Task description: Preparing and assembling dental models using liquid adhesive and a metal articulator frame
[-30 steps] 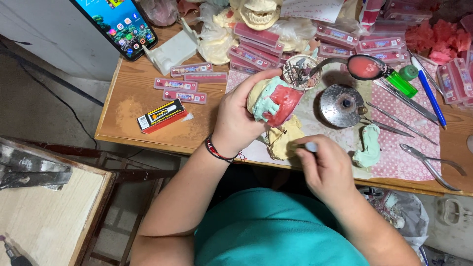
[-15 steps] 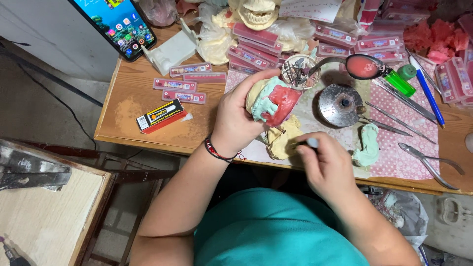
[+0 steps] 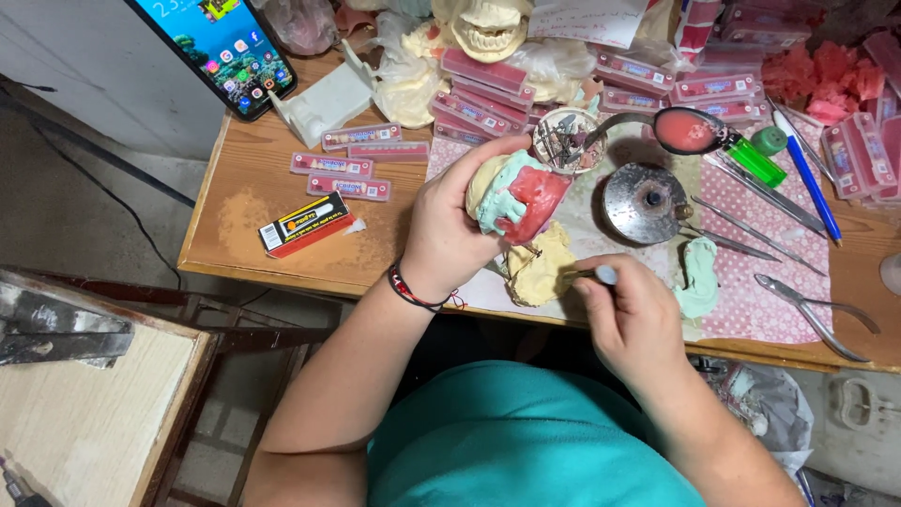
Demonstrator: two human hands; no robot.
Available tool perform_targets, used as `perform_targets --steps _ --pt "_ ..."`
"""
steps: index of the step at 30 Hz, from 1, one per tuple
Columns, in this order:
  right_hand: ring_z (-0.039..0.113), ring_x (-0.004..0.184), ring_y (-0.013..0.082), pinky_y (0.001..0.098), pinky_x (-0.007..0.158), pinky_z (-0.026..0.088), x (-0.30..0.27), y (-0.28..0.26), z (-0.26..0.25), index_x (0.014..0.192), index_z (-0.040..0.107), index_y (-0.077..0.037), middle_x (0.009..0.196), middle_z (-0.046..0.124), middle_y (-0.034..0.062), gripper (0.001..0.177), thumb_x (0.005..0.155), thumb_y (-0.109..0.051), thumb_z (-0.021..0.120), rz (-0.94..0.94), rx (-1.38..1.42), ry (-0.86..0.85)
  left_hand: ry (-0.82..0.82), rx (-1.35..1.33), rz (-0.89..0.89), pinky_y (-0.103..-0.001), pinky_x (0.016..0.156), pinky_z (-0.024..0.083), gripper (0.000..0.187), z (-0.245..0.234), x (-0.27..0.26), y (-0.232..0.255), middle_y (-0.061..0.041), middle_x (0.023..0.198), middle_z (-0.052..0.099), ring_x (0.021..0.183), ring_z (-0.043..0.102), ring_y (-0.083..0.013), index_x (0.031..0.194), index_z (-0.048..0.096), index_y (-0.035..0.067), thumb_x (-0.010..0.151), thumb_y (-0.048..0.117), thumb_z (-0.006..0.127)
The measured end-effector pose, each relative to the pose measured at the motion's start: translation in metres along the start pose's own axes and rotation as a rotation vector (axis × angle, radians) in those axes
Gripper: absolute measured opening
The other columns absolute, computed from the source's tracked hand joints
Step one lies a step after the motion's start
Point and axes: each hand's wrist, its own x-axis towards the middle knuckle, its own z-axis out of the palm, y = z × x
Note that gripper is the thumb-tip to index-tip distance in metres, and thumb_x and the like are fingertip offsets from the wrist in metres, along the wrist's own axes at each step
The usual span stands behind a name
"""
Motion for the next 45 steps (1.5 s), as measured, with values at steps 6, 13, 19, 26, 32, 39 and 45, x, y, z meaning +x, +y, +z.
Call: perform_targets --steps 6,13,19,26,32,39,45 --pt "0.070 0.091 0.0430 0.0510 0.082 0.055 0.014 0.003 -0.002 0.113 0.075 -0.010 0.100 0.076 0.0119 0.013 0.103 -0.016 0.070 -0.005 0.026 0.078 0.001 -0.013 0.007 -0.044 0.108 0.054 0.068 0.001 0.001 -0.002 -0.009 0.126 0.075 0.125 0.069 -0.0297 0.134 0.070 0.014 0.069 0.003 0.088" --pt "0.071 0.091 0.0417 0.0496 0.081 0.056 0.026 -0.003 0.012 0.110 0.076 -0.011 0.097 0.076 0.0110 0.011 0.101 -0.016 0.072 -0.026 0.015 0.067 0.014 -0.019 0.014 -0.044 0.108 0.055 0.069 0.002 -0.001 -0.004 -0.009 0.126 0.075 0.125 0.070 -0.0289 0.134 0.070 0.014 0.068 0.002 0.088" --pt "0.067 0.075 0.0274 0.0410 0.070 0.055 0.015 -0.004 0.001 0.115 0.073 0.002 0.089 0.071 0.0195 0.015 0.101 -0.003 0.069 0.073 0.261 0.174 0.008 -0.032 -0.016 -0.044 0.108 0.054 0.070 0.000 0.001 -0.001 -0.009 0.124 0.076 0.125 0.069 -0.0279 0.135 0.070 0.015 0.068 0.002 0.088" --pt "0.070 0.072 0.0260 0.0342 0.057 0.062 -0.004 -0.015 -0.007 0.109 0.052 0.001 0.092 0.067 0.0256 0.023 0.096 -0.007 0.070 0.135 0.901 0.385 -0.063 -0.023 -0.073 -0.036 0.107 0.056 0.069 -0.006 0.004 0.008 -0.008 0.130 0.074 0.124 0.070 -0.0218 0.138 0.065 0.015 0.074 0.004 0.089" --pt "0.073 0.070 0.0360 0.0416 0.065 0.066 -0.032 -0.005 -0.019 0.102 0.046 -0.012 0.098 0.070 0.0279 0.027 0.094 -0.009 0.071 0.241 1.203 0.350 -0.136 -0.038 -0.110 -0.029 0.109 0.056 0.072 -0.010 0.007 0.012 -0.006 0.139 0.069 0.127 0.067 -0.0165 0.142 0.058 0.014 0.079 0.013 0.093" --pt "0.077 0.096 0.0385 0.0519 0.091 0.065 -0.053 0.004 -0.019 0.127 0.047 -0.008 0.109 0.073 0.0247 0.039 0.097 -0.002 0.069 0.116 1.174 0.247 -0.154 -0.054 -0.150 -0.029 0.117 0.049 0.082 -0.015 0.005 0.012 -0.008 0.153 0.057 0.135 0.061 -0.0166 0.151 0.049 0.012 0.081 0.013 0.092" --pt "0.053 0.070 0.0233 0.0335 0.066 0.051 -0.054 -0.004 -0.031 0.114 0.048 -0.007 0.084 0.053 0.0112 0.019 0.098 -0.009 0.057 0.047 0.917 0.231 -0.176 -0.088 -0.119 -0.030 0.121 0.045 0.086 -0.015 0.002 0.008 -0.010 0.155 0.055 0.139 0.057 -0.0182 0.153 0.045 0.012 0.081 0.009 0.092"
